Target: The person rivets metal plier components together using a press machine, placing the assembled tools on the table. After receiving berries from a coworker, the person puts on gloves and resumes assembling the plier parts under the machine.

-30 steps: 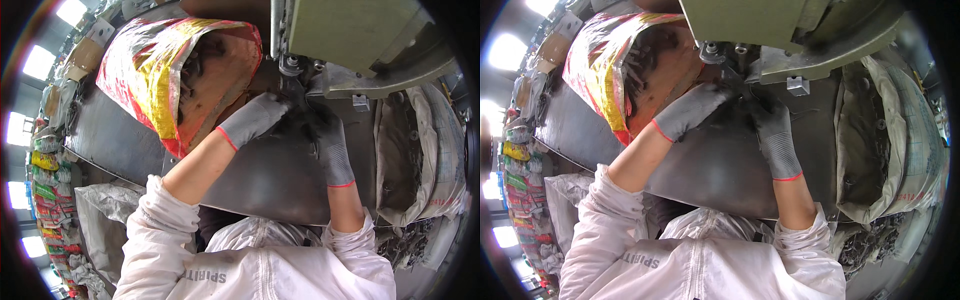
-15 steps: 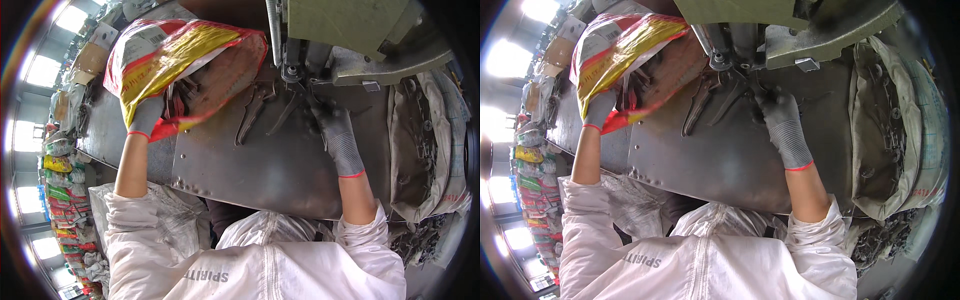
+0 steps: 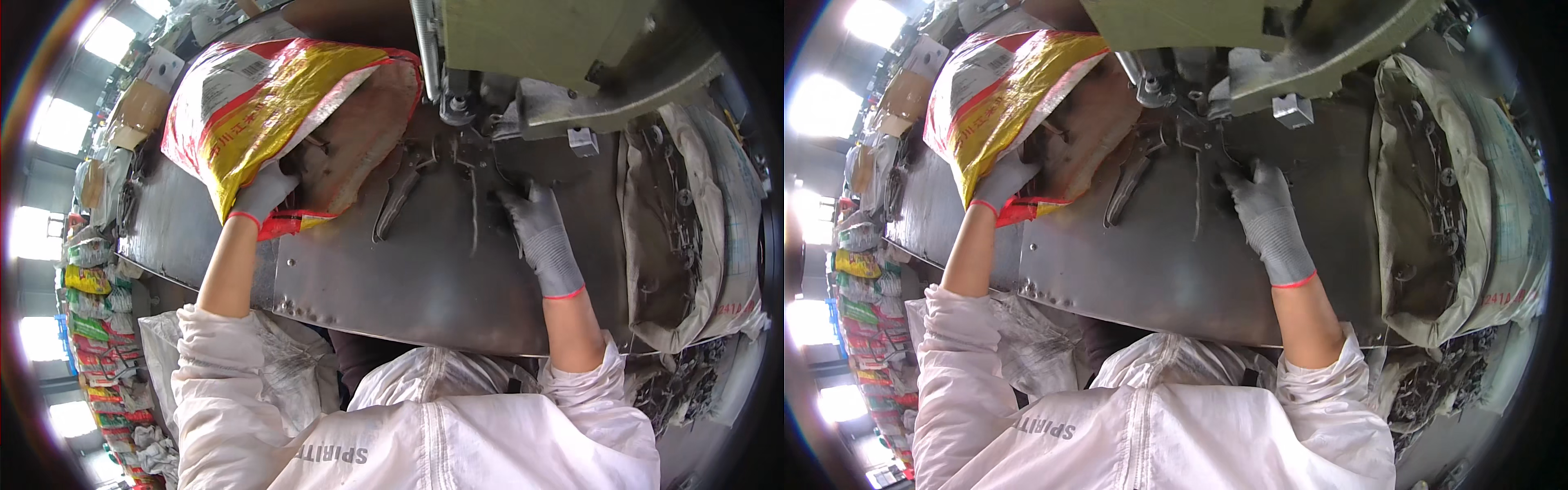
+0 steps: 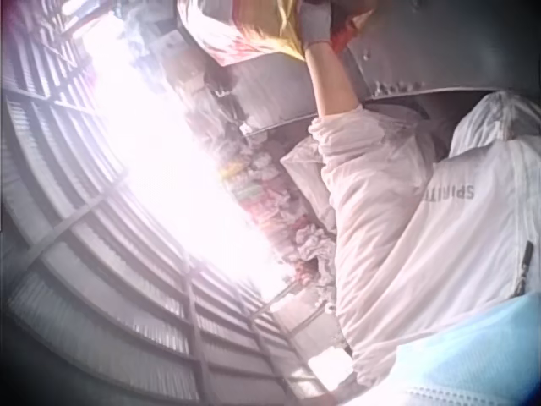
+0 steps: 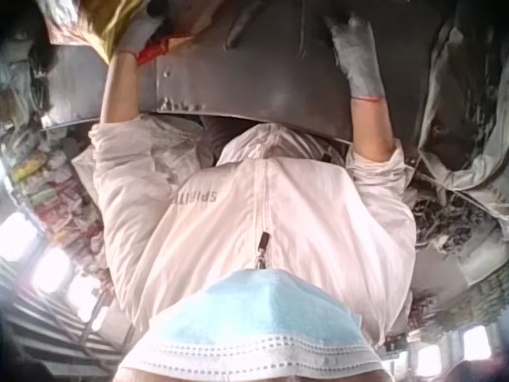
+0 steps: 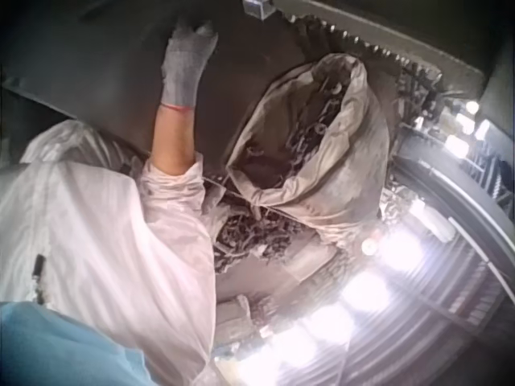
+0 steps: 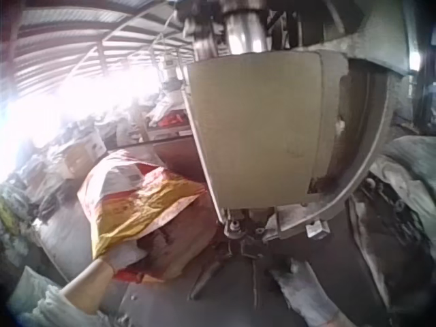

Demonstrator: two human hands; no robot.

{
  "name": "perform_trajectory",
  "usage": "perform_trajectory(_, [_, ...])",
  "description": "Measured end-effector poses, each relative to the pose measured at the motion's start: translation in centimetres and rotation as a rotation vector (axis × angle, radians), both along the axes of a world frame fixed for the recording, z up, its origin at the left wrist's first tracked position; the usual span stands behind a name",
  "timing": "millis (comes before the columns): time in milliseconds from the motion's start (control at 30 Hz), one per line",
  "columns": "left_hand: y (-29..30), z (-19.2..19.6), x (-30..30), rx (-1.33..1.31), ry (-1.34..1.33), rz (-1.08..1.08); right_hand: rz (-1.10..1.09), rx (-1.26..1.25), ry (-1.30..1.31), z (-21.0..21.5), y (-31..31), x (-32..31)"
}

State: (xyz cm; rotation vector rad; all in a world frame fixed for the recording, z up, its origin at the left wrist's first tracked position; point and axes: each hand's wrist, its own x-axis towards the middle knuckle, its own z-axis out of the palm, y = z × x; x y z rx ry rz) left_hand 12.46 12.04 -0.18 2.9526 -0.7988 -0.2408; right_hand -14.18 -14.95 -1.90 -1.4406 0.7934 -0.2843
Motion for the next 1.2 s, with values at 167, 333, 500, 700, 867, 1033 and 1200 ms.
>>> perform_trajectory(167, [0.0, 0.9, -2.2, 0.116, -0.015, -0.048, 0.065, 0.041, 0.008, -0.2, 0.1, 0.4])
perform_trajectory(333, [-0.5, 0.6, -2.8, 0.185, -0.268, -0.107, -0.01, -0.102, -0.113, 0.1, 1.8, 0.6])
perform_trajectory(500, [-0.5, -0.3, -1.8, 0.102, -0.131, -0.151, 0.276, -0.421, -0.186, -0.2, 2.4, 0.9])
perform_trajectory(700, [0.2, -0.5, -2.1, 0.213, -0.419, -0.512, 0.277, -1.062, -0.01, 2.3, -5.9, -2.8])
perform_trajectory(867, [-0.8, 0.9, -1.6, 0.172, -0.278, -0.712, 0.558, -1.342, 0.144, 0.8, -9.6, -6.1])
perform_trajectory(1033, [-1.3, 2.2, -1.9, -0.253, 0.266, -0.154, 0.448, -1.163, 0.213, 1.4, -8.4, -7.3])
perform_trajectory(1200, [-3.4, 4.4, -3.3, -0.287, -0.183, -0.297, 0.46, -0.974, 0.19, 3.3, -2.8, -6.3])
